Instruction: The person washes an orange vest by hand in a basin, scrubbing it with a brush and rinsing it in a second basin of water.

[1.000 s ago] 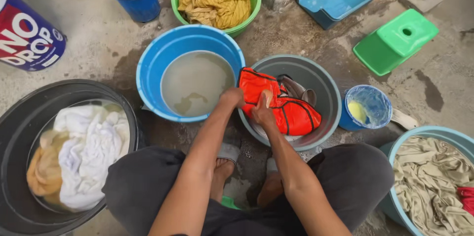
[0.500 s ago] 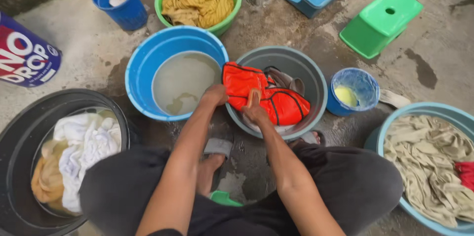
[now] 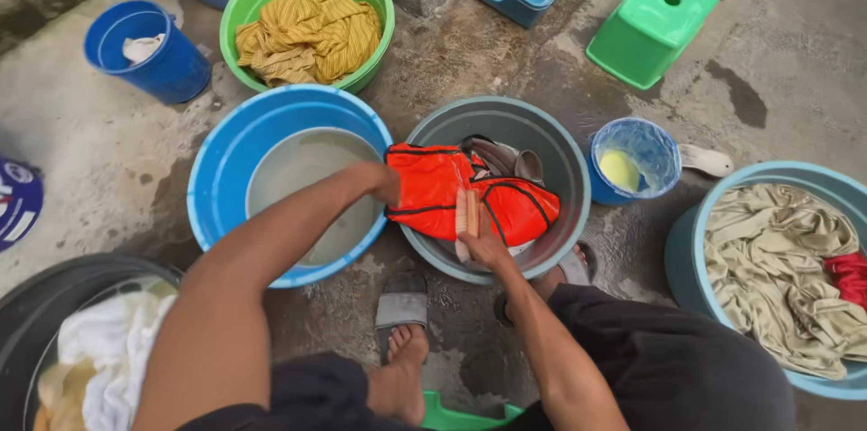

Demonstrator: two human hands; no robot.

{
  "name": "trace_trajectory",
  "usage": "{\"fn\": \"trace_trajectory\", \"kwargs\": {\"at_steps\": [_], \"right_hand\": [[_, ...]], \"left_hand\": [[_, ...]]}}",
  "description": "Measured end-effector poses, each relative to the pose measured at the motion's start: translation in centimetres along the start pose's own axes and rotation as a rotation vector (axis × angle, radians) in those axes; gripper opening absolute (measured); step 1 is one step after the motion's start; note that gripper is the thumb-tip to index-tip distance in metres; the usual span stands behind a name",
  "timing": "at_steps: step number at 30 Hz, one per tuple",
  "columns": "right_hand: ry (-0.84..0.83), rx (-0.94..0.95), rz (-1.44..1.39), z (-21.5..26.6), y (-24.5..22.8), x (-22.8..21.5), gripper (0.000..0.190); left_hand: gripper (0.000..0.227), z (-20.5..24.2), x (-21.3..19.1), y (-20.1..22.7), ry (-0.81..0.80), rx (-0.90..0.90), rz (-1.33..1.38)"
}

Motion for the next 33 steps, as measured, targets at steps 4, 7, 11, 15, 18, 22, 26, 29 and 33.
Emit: {"fn": "trace_trajectory", "kwargs": {"at_steps": [4, 7, 11, 15, 18, 22, 26, 29, 33], "right_hand": [[-0.01, 0.035, -0.004, -0.8, -0.1, 0.6, 0.104], [0.009, 0.028, -0.023, -1.5, -1.3, 0.9, 0.103], [0.163, 0.023, -0.25, -4.4, 3.0, 1.4, 0.087], [0.337, -0.033, -0.291, -5.9, 2.0, 2.3, 0.087], [0.433, -0.071, -0.18, -5.4, -2.6, 3.6, 0.083], [0.377, -0.484, -0.222, 0.6, -10.9, 5.5, 0.077], [0.476, -0.723, -0.016, 3.5, -14.0, 4.5, 0.055], [0.492, -0.807, 0.131, -2.0, -8.4, 7.7, 0.053], [0.436, -0.523, 0.477, -1.6, -6.7, 3.0, 0.048]], "left_hand": [[0.042, 6.8, 2.6, 0.3, 0.179, 0.192, 0.067], [0.039, 12.4, 3.7, 2.0, 0.424, 0.219, 0.422], [0.025, 14.4, 6.5, 5.5, 0.965, 0.191, 0.846], [0.01, 13.4, 6.0, 6.9, 1.158, 0.115, 1.055], [0.021, 11.2, 6.0, 6.0, 1.317, -0.026, 0.921], [0.015, 13.3, 3.6, 5.8, 1.254, 0.142, 1.196], [0.014, 15.4, 3.2, 4.9, 1.328, 0.133, 1.436], [0.016, 13.6, 4.3, 4.9, 1.383, -0.078, 1.542], [0.022, 8.8, 8.7, 3.6, 1.369, -0.159, 1.655]]}}
Point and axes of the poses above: each hand's wrist, its own z-axis away from the middle knuckle, its own x-axis out of the palm, y = z × x, the point moved 2 cm from there along -z, towards the middle knuckle, and after that the axes turned 6 degrees about y, right-handed, at the moved point
